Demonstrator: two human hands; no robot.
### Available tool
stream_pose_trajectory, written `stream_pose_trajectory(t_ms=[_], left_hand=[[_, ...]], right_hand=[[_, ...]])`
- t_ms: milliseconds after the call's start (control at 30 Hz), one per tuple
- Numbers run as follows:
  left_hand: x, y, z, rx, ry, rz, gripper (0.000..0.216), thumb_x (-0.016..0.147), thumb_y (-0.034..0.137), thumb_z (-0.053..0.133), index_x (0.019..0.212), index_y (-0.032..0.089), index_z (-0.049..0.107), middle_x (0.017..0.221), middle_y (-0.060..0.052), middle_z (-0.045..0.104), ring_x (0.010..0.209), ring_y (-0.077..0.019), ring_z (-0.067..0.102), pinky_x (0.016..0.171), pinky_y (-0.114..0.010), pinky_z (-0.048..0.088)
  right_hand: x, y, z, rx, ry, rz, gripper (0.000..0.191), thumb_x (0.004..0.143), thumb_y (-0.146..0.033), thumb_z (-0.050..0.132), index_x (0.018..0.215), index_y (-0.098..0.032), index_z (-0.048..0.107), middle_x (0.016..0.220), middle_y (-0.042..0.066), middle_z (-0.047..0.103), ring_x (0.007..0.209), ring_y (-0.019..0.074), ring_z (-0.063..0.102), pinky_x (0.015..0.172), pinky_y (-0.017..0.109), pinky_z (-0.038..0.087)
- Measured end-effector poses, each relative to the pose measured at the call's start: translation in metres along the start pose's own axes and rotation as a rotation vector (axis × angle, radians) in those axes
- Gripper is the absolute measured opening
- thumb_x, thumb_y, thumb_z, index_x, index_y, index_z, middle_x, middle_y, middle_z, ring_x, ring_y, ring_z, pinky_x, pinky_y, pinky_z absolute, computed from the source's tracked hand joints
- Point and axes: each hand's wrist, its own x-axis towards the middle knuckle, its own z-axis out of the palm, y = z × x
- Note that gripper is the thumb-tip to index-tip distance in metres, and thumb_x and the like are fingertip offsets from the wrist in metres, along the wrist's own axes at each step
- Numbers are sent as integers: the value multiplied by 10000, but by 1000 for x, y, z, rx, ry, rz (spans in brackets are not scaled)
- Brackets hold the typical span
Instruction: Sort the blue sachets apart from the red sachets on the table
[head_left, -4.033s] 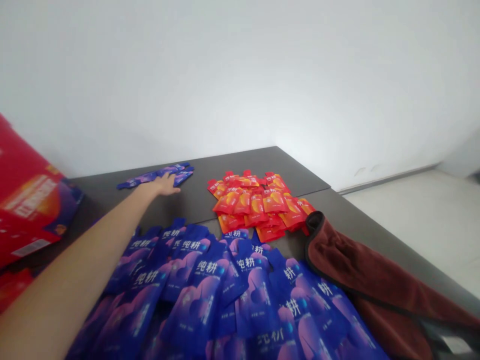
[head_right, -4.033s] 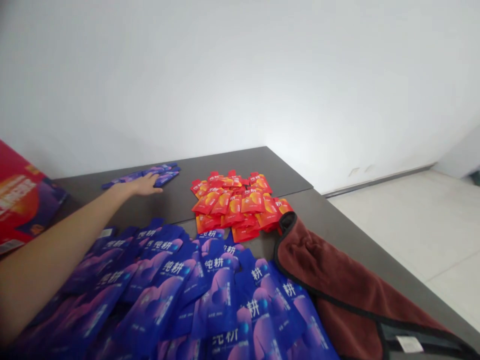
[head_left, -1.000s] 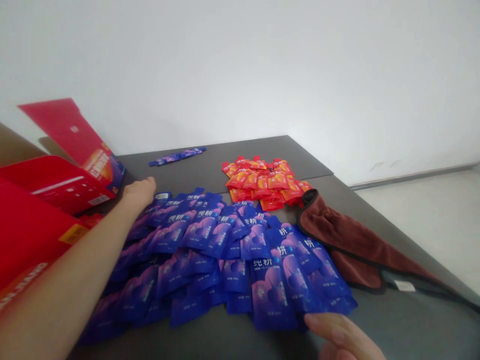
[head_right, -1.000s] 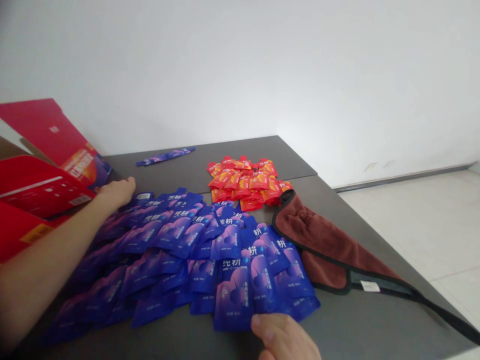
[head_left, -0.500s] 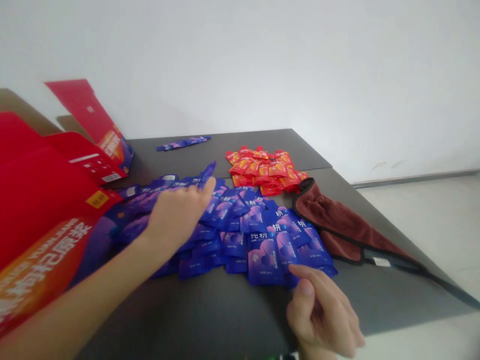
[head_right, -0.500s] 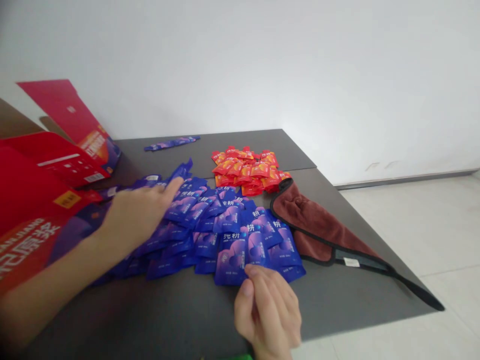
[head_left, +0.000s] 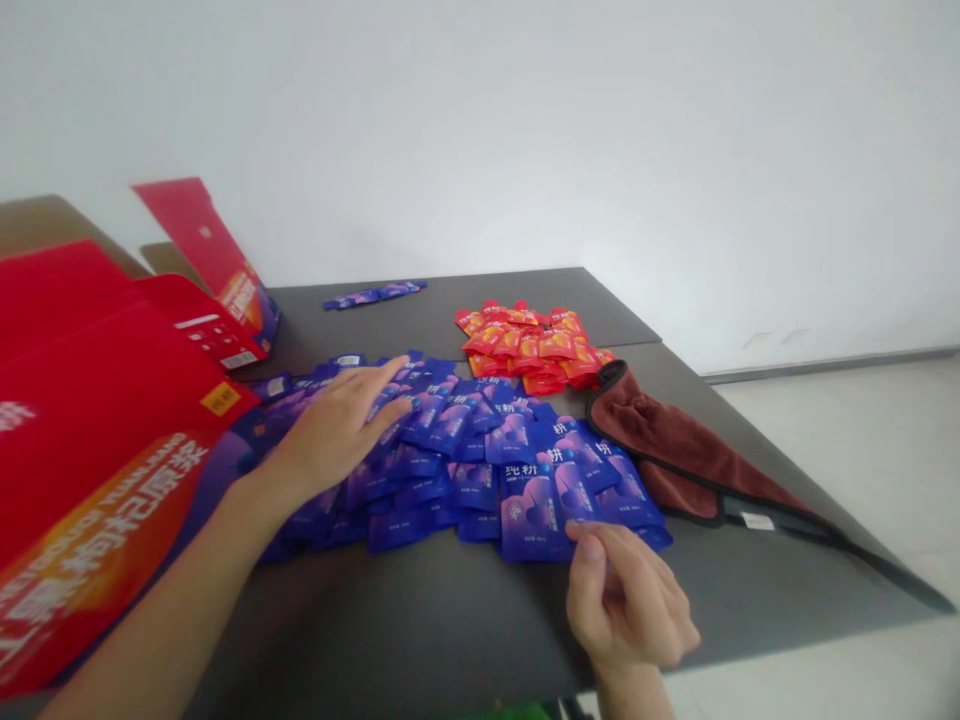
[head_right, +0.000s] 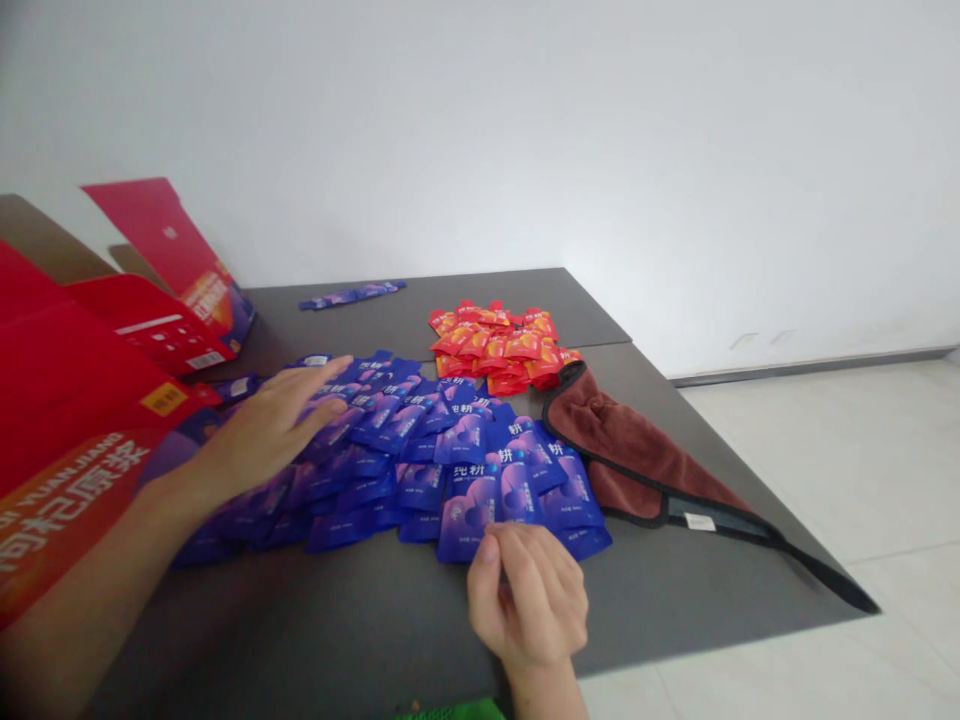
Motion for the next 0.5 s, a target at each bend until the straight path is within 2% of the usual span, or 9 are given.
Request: stream_pose_trajectory(t_ms=[67, 167, 267, 367, 433, 500], left_hand=[[11, -12, 19, -11, -81, -2, 693, 949, 567, 235, 1483, 128, 290, 1539, -116, 312, 1448, -259, 227, 1177, -443, 220], [19, -22, 54, -1, -183, -68, 676, 942, 520, 249, 1471, 105, 321, 1530, -135, 315, 1457, -304, 180, 1167, -522, 214], [21, -26, 75, 0, -201, -119, 656, 954, 498, 222, 1488, 123, 286, 1541, -126, 287, 1459, -304, 157, 1167, -569, 181], [23, -26, 73, -17, -144, -131, 668, 957, 525, 245, 1497, 132, 262, 1556, -119, 252, 1465, -299, 130, 1175, -566, 159], [20, -22, 60, -32, -58, -132, 661, 964, 519, 260, 1492, 122, 266, 1560, -124, 244, 1469, -294, 116, 1181, -547, 169], [5, -14, 41, -44, 61, -139, 634, 976, 502, 263, 1474, 111, 297, 1557, -128, 260, 1472, -276, 125, 1188, -517, 184]], right_hand=[[-2, 1, 0, -7, 6, 11, 126, 827, -13, 591, 765, -120, 617, 626, 1, 646, 519, 98, 610, 523, 204, 497], [-4, 2, 0, -31, 40, 38, 123, 832, -36, 601, 783, -144, 634, 627, -8, 650, 490, 101, 595, 491, 214, 484], [-5, 2, 1, -43, 58, 41, 121, 837, -52, 605, 795, -157, 646, 623, -16, 650, 481, 104, 589, 480, 221, 482], [-9, 1, 4, -38, 69, 29, 111, 833, -51, 612, 800, -149, 654, 620, -13, 649, 488, 102, 591, 497, 219, 489], [-11, 2, 4, -44, 91, 40, 119, 835, -43, 605, 796, -142, 659, 606, -12, 645, 486, 103, 591, 506, 220, 495], [-8, 5, 0, -64, 87, 69, 134, 838, -42, 599, 781, -144, 664, 593, -11, 642, 489, 113, 600, 515, 227, 503]])
